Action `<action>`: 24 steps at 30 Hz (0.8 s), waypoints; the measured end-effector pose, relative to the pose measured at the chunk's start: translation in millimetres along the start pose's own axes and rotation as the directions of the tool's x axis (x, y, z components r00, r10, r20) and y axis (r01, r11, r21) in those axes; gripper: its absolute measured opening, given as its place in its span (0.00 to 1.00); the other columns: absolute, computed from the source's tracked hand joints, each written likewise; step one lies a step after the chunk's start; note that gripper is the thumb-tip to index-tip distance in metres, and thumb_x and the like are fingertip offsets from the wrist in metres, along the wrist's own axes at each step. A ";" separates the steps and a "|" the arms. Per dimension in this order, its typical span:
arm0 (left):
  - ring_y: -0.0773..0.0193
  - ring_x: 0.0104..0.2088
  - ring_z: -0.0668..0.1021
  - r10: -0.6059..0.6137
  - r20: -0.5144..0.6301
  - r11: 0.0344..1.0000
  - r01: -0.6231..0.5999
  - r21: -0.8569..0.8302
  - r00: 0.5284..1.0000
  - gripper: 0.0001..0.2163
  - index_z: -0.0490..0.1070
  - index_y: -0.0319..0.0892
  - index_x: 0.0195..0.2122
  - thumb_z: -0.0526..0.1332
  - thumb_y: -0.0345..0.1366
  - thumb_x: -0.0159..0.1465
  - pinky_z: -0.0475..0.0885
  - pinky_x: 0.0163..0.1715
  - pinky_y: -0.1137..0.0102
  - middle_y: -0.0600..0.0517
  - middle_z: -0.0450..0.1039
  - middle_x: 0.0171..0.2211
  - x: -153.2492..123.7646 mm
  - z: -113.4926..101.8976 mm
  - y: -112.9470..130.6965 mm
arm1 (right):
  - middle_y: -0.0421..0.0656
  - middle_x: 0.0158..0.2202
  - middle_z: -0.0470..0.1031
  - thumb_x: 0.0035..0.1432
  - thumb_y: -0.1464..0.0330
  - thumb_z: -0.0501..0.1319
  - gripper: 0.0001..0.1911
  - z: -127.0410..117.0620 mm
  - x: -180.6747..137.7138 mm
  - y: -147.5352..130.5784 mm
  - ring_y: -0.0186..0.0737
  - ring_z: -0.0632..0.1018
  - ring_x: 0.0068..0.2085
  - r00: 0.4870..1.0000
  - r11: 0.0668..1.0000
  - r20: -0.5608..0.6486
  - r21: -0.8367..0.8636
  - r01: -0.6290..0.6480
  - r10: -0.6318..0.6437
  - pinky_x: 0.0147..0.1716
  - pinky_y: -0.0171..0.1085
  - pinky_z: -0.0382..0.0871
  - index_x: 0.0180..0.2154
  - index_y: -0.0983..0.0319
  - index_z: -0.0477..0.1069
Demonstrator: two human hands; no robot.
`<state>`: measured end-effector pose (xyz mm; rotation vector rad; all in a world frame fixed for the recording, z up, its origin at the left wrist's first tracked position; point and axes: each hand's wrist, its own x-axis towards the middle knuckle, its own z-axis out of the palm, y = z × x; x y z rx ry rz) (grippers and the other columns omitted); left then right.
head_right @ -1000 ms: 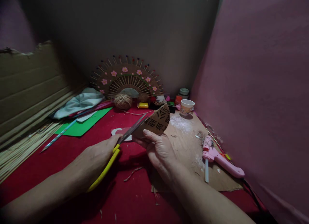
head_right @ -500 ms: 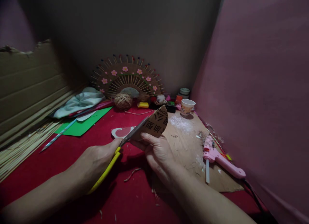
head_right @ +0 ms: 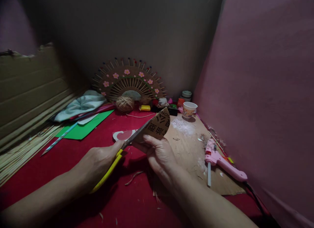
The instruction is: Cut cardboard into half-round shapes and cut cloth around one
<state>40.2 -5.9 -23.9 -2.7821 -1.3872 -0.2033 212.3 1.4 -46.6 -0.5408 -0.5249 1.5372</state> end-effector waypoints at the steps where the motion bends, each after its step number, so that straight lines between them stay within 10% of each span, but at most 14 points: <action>1: 0.59 0.24 0.76 0.001 0.002 1.000 -0.001 -0.011 1.000 0.14 0.58 0.37 0.48 0.43 0.34 0.64 0.63 0.21 0.70 0.50 0.72 0.26 0.7 0.7 0.3 | 0.43 0.31 0.79 0.43 0.79 0.64 0.15 -0.8 0.7 0.3 0.43 0.79 0.35 1.000 1.000 -0.004 0.002 -0.007 0.007 0.46 0.50 0.69 0.37 0.64 0.73; 18: 0.57 0.22 0.76 -0.075 0.133 0.997 0.072 0.027 0.988 0.13 0.60 0.38 0.44 0.48 0.31 0.58 0.59 0.18 0.70 0.50 0.72 0.25 -2.9 -13.4 9.4 | 0.42 0.30 0.78 0.44 0.79 0.64 0.18 -2.1 0.4 6.9 0.42 0.78 0.35 0.999 1.000 0.034 0.015 -0.015 0.014 0.45 0.49 0.70 0.40 0.62 0.71; 24: 0.62 0.20 0.75 -0.110 -0.030 0.990 0.107 -0.090 0.993 0.11 0.60 0.40 0.45 0.48 0.35 0.62 0.60 0.19 0.72 0.54 0.70 0.20 -5.9 -7.3 3.8 | 0.39 0.26 0.77 0.42 0.79 0.66 0.11 0.3 -0.2 3.5 0.38 0.77 0.32 0.999 0.999 -0.033 0.019 -0.026 0.027 0.44 0.47 0.71 0.31 0.63 0.73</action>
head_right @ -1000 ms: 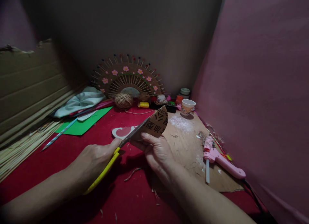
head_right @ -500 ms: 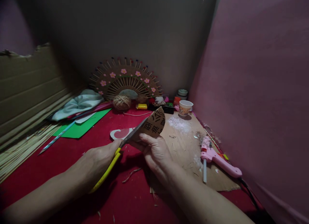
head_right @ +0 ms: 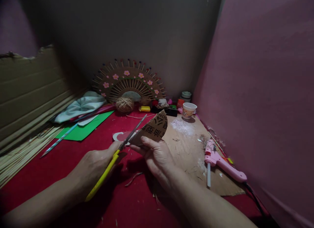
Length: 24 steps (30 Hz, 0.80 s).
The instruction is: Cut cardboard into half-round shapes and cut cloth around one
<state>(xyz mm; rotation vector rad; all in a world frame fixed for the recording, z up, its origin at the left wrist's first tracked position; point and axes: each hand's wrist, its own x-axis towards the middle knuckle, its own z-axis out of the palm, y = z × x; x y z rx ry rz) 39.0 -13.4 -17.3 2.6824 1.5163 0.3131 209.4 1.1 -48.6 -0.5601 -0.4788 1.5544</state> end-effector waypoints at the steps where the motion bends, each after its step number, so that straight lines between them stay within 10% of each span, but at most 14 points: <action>1: 0.62 0.21 0.75 -0.014 -0.076 0.999 0.010 -0.054 0.997 0.12 0.59 0.40 0.46 0.48 0.37 0.62 0.61 0.19 0.72 0.54 0.70 0.21 1.2 1.8 -3.3 | 0.40 0.26 0.77 0.42 0.78 0.66 0.10 0.3 0.2 -0.7 0.38 0.77 0.32 1.000 1.000 -0.016 -0.002 -0.003 0.003 0.44 0.47 0.71 0.30 0.64 0.73; 4: 0.62 0.25 0.75 -0.153 -0.255 0.963 0.086 -0.255 0.955 0.15 0.59 0.41 0.47 0.49 0.44 0.63 0.65 0.23 0.71 0.53 0.70 0.26 7.9 6.6 -12.4 | 0.43 0.29 0.78 0.40 0.77 0.67 0.11 1.2 0.2 -1.0 0.41 0.78 0.33 0.999 0.999 -0.011 -0.009 -0.031 0.031 0.43 0.45 0.71 0.32 0.66 0.73; 11: 0.66 0.25 0.73 -0.220 -0.113 0.573 0.034 -0.819 0.969 0.19 0.60 0.43 0.46 0.62 0.42 0.55 0.69 0.25 0.71 0.57 0.68 0.27 16.1 11.9 -10.9 | 0.45 0.33 0.79 0.43 0.74 0.66 0.11 7.0 -9.8 3.8 0.40 0.77 0.32 0.985 0.986 0.092 -0.099 -0.136 0.145 0.36 0.39 0.70 0.34 0.67 0.74; 24: 0.69 0.25 0.71 -0.088 -0.165 0.822 -0.022 -0.569 0.982 0.16 0.61 0.43 0.45 0.59 0.33 0.55 0.67 0.27 0.73 0.56 0.68 0.27 10.9 1.2 -10.6 | 0.35 0.23 0.74 0.41 0.72 0.66 0.04 17.5 -2.7 -38.4 0.30 0.71 0.27 0.971 0.956 -0.007 -0.178 0.235 -0.240 0.29 0.31 0.64 0.24 0.60 0.74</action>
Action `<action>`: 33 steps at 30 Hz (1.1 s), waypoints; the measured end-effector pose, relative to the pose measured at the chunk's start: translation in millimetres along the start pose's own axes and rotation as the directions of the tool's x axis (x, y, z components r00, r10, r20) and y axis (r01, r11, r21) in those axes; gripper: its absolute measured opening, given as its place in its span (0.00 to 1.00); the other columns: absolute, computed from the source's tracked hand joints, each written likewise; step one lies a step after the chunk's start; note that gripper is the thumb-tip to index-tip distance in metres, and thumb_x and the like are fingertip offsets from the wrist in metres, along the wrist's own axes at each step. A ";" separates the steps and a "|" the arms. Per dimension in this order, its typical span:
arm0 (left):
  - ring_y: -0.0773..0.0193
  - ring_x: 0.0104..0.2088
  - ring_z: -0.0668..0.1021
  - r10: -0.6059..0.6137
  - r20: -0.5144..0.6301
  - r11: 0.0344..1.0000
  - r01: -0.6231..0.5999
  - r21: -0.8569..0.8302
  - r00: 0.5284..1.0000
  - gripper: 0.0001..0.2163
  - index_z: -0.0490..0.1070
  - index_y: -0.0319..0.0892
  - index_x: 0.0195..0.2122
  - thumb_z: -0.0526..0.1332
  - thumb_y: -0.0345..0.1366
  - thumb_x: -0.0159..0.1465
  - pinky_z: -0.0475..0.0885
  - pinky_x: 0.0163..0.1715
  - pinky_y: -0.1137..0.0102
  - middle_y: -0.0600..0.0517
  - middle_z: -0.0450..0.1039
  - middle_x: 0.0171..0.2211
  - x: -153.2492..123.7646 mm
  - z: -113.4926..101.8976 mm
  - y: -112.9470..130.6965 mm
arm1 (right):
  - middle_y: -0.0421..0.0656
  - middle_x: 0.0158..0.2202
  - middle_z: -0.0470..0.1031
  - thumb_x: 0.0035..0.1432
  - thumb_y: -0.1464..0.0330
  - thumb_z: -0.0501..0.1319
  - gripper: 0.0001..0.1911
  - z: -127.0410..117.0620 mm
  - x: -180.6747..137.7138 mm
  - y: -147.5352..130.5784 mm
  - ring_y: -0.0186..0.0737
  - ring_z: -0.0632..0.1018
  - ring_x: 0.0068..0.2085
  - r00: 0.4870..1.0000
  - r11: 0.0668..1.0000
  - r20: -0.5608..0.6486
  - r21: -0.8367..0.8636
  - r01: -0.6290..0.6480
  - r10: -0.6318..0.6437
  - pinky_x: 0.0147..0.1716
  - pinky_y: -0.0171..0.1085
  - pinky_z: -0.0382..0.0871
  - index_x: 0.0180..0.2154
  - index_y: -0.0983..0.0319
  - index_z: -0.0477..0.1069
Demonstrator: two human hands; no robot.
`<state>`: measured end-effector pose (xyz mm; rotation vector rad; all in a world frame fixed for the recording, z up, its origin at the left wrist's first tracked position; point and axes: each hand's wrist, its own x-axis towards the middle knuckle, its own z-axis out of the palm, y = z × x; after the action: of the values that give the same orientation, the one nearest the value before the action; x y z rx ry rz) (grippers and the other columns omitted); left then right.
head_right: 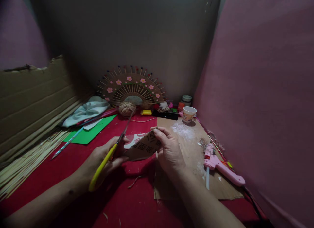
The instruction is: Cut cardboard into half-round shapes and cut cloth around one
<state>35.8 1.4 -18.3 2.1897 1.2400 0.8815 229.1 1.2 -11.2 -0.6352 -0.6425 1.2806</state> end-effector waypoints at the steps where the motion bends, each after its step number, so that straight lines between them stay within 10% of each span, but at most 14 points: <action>1: 0.69 0.25 0.72 -0.006 0.006 1.000 0.006 0.008 1.000 0.17 0.61 0.42 0.45 0.59 0.34 0.54 0.67 0.27 0.73 0.56 0.69 0.28 0.0 -0.4 0.7 | 0.35 0.22 0.74 0.42 0.72 0.66 0.02 0.6 -0.5 -0.1 0.30 0.71 0.26 1.000 1.000 0.007 -0.019 -0.002 0.002 0.28 0.31 0.63 0.23 0.60 0.74; 17: 0.66 0.30 0.76 0.032 0.025 0.999 -0.032 -0.005 0.999 0.16 0.62 0.43 0.45 0.58 0.34 0.54 0.69 0.31 0.73 0.54 0.73 0.32 0.1 1.4 -2.6 | 0.35 0.24 0.74 0.47 0.73 0.64 0.01 -6.2 1.6 9.5 0.30 0.72 0.27 0.995 0.992 0.031 0.081 -0.099 0.097 0.31 0.31 0.65 0.26 0.61 0.73; 22: 0.62 0.29 0.77 -0.041 0.086 0.989 0.029 0.144 0.995 0.15 0.59 0.41 0.49 0.50 0.40 0.62 0.70 0.29 0.69 0.50 0.73 0.31 1.4 1.4 -8.6 | 0.36 0.24 0.72 0.45 0.70 0.65 0.04 -2.3 -1.2 6.6 0.31 0.70 0.28 0.998 0.996 0.065 -0.083 -0.011 0.017 0.31 0.32 0.63 0.27 0.62 0.71; 27: 0.56 0.50 0.72 0.124 0.197 0.946 -0.175 0.273 0.973 0.19 0.54 0.41 0.56 0.45 0.36 0.64 0.67 0.47 0.62 0.41 0.67 0.51 -0.7 -1.8 -4.8 | 0.35 0.25 0.71 0.44 0.69 0.65 0.05 -6.5 3.1 4.2 0.32 0.68 0.27 0.997 0.984 -0.012 -0.158 0.077 -0.080 0.29 0.32 0.60 0.28 0.61 0.71; 33: 0.52 0.37 0.77 -0.010 0.256 0.826 -0.137 0.546 0.967 0.19 0.55 0.36 0.54 0.42 0.37 0.64 0.71 0.35 0.60 0.40 0.74 0.39 -1.5 -0.7 -2.7 | 0.37 0.27 0.71 0.46 0.68 0.63 0.05 -10.1 5.8 4.1 0.33 0.69 0.29 0.996 0.981 -0.005 -0.172 0.090 -0.092 0.30 0.33 0.61 0.29 0.61 0.71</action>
<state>33.2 1.5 -20.0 2.7055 1.4327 0.2465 234.8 7.0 -20.5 -0.7462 -0.7684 1.1433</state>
